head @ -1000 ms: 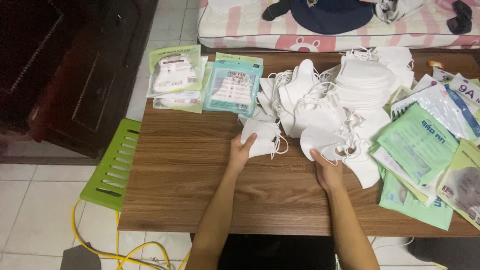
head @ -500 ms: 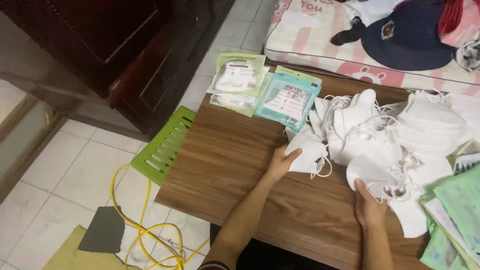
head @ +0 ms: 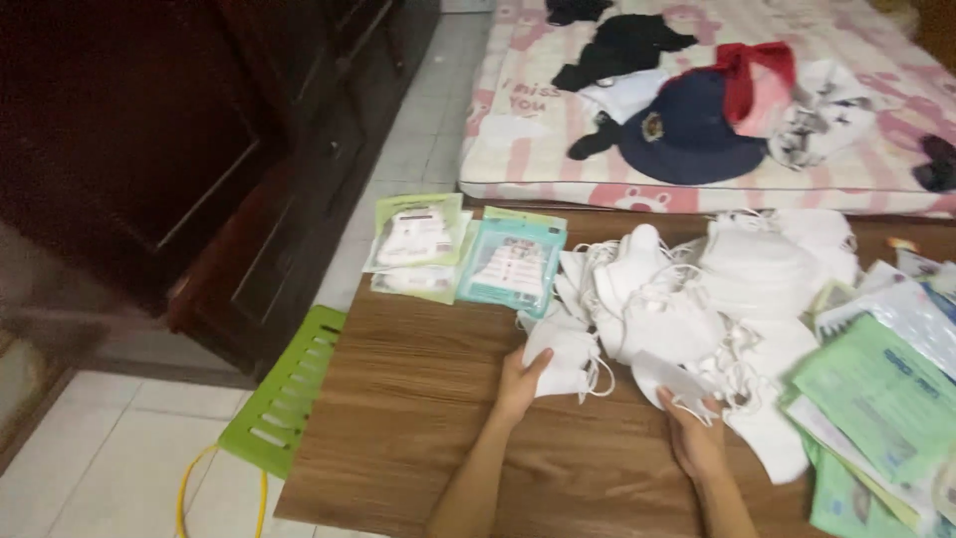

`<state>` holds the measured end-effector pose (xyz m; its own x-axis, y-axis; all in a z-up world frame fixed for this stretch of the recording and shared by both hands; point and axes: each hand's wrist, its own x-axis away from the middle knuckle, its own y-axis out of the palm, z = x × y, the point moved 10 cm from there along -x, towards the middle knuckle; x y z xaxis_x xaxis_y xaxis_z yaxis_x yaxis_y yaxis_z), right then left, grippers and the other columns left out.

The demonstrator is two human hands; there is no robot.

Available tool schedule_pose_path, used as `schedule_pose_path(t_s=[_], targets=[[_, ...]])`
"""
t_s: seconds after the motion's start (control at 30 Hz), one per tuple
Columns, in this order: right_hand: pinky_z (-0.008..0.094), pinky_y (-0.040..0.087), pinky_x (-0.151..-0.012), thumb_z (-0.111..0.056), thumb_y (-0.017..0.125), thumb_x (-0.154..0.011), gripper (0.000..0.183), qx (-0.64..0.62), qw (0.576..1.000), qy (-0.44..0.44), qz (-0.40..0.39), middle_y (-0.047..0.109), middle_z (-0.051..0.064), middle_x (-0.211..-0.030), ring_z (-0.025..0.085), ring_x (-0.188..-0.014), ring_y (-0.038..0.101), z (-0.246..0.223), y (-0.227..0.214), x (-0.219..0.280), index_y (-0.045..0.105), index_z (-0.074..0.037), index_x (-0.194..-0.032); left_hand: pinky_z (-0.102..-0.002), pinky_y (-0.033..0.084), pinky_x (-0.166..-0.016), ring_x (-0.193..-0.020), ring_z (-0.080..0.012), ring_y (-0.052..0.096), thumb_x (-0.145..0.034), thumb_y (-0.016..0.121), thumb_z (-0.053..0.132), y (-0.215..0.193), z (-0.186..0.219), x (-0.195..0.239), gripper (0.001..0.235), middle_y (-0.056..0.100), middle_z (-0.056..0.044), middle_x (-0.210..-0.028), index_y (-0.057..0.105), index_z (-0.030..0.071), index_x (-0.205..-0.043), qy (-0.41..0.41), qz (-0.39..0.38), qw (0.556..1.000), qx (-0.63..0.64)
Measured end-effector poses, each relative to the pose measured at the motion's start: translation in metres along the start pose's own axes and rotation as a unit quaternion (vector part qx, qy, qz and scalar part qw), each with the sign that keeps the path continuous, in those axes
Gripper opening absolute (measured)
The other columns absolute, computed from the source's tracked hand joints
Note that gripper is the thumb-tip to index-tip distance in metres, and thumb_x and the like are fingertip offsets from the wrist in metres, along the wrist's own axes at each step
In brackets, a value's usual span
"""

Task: Sorting and stacking white face masks on a wooden table in a factory setting.

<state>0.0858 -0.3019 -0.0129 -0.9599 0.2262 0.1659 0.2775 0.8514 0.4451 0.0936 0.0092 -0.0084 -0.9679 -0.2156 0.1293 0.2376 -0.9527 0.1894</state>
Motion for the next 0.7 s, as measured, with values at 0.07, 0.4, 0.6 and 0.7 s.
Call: schedule_pose_path(t_s=[0.07,0.4,0.6,0.7], targets=[[0.035,0.052,-0.108,0.009,0.072,-0.077,0.041,-0.025,1.000,-0.005,-0.001,0.068,0.018,-0.118,0.024,-0.109,0.067,0.025,-0.025,-0.015,0.060,0.002,-0.115,-0.026,0.051,-0.081,-0.095,-0.0127,0.064,-0.089,0.072,0.035,0.001,0.001,0.005,0.039,0.073,-0.002,-0.108,0.074,0.006,-0.114,-0.001,-0.008,1.000,-0.009],[0.030,0.050,-0.048,0.006,0.081,-0.075,0.049,0.012,0.984,0.136,-0.114,0.075,0.018,-0.094,0.024,-0.065,0.068,0.073,0.057,0.024,0.060,-0.001,-0.118,-0.032,0.053,-0.088,-0.105,-0.0173,0.068,-0.087,0.069,0.038,0.002,0.015,0.008,0.047,0.076,-0.006,-0.116,0.072,0.005,-0.122,-0.008,0.002,0.999,-0.049],[0.040,0.062,-0.086,-0.010,0.077,-0.083,0.040,0.085,0.950,0.167,-0.248,0.075,0.020,-0.106,0.034,-0.077,0.076,0.053,0.154,0.067,0.068,0.009,-0.117,-0.033,0.057,-0.079,-0.090,-0.0162,0.066,-0.088,0.073,0.018,-0.007,-0.017,-0.006,0.021,0.076,-0.006,-0.105,0.075,0.008,-0.107,0.000,0.009,1.000,-0.002],[0.031,0.052,-0.085,-0.016,0.080,-0.086,0.031,0.176,0.944,0.079,-0.266,0.080,0.008,-0.082,0.017,-0.085,0.068,0.055,0.150,0.061,0.083,0.005,-0.064,-0.038,0.056,-0.081,-0.091,-0.0189,0.066,-0.092,0.072,0.019,0.001,0.019,0.015,0.025,0.075,-0.012,-0.103,0.074,0.003,-0.111,0.040,0.001,0.999,-0.031]])
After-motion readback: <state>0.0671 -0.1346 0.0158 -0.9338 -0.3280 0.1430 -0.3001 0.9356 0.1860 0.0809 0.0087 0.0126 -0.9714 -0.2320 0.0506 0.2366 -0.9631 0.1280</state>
